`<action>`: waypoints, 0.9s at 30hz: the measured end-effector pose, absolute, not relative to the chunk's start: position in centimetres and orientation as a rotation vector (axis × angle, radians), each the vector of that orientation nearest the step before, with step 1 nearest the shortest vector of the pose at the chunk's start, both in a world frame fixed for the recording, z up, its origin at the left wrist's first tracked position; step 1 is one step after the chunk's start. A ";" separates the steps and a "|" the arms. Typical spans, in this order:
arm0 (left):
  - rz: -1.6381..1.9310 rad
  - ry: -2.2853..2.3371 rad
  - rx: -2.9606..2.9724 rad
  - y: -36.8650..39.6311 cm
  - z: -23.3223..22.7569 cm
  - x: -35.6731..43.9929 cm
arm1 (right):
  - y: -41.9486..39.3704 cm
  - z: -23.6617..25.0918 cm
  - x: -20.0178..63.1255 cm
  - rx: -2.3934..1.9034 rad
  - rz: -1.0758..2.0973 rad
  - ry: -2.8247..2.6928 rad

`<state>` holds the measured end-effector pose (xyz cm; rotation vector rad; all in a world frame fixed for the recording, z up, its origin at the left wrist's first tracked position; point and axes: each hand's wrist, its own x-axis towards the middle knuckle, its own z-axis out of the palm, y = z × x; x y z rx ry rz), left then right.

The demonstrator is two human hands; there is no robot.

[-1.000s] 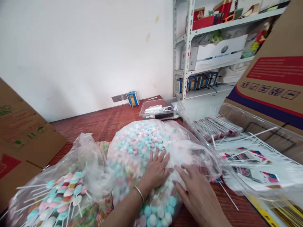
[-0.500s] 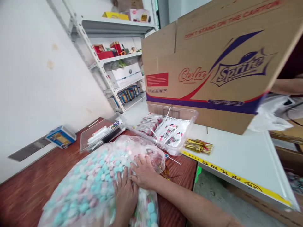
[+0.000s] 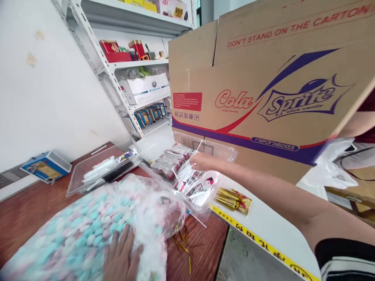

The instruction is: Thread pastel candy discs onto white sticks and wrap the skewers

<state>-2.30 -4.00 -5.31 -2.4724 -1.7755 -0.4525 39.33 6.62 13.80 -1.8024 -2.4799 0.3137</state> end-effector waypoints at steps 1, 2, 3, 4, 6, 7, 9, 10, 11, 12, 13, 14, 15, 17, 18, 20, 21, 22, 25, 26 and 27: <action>-0.456 -1.769 -2.469 -4.0 -5.4 -2.5 | 7.6 12.7 39.9 -1.794 0.342 -2.534; -0.459 -1.765 -2.464 -4.1 -5.5 -2.6 | 8.3 11.7 40.2 -1.776 0.369 -2.590; -0.460 -1.766 -2.461 -4.1 -5.5 -2.7 | 8.8 10.8 40.3 -1.755 0.391 -2.644; -0.460 -1.770 -2.461 -4.2 -5.4 -2.8 | 9.2 10.0 40.2 -1.734 0.403 -2.694; -0.454 -1.786 -2.468 -4.4 -5.1 -2.8 | 9.6 9.2 40.1 -1.703 0.396 -2.770; -0.451 -1.794 -2.474 -4.5 -5.0 -2.8 | 9.7 9.2 40.2 -1.690 0.383 -2.796; -0.453 -1.809 -2.475 -4.7 -4.8 -2.7 | 9.7 9.4 40.3 -1.665 0.356 -2.826; -0.455 -1.816 -2.471 -4.8 -4.7 -2.7 | 9.8 9.6 40.4 -1.653 0.350 -2.834; -0.459 -1.820 -2.463 -4.9 -4.7 -2.6 | 9.8 9.8 40.5 -1.641 0.349 -2.840; -0.463 -1.820 -2.456 -4.9 -4.6 -2.5 | 9.8 10.0 40.5 -1.628 0.351 -2.845; -0.468 -1.819 -2.449 -5.0 -4.5 -2.4 | 9.8 10.1 40.5 -1.612 0.356 -2.852; -0.475 -1.811 -2.446 -5.0 -4.4 -2.3 | 9.9 10.2 40.4 -1.592 0.362 -2.862; -0.482 -1.802 -2.443 -5.1 -4.3 -2.3 | 9.9 10.2 40.2 -1.569 0.367 -2.874; -0.494 -1.788 -2.436 -5.1 -4.2 -2.1 | 9.9 10.2 39.8 -1.523 0.370 -2.898; -0.491 -1.785 -2.433 -5.1 -4.1 -2.1 | 9.8 10.2 39.6 -1.504 0.368 -2.905; -0.472 -1.782 -2.429 -5.2 -4.1 -2.0 | 9.6 10.2 39.3 -1.488 0.356 -2.901; -0.465 -1.782 -2.426 -5.1 -4.1 -2.0 | 9.3 10.2 39.2 -1.489 0.350 -2.891; -0.461 -1.780 -2.426 -5.1 -4.2 -2.0 | 9.1 10.2 39.2 -1.491 0.347 -2.879; -0.468 -1.796 -2.421 -5.0 -4.2 -2.1 | 8.4 10.1 39.5 -1.501 0.360 -2.842; -0.472 -1.805 -2.420 -5.0 -4.2 -2.1 | 8.3 10.1 39.6 -1.506 0.374 -2.828; -0.473 -1.813 -2.422 -5.0 -4.2 -2.1 | 8.2 10.1 39.7 -1.515 0.392 -2.813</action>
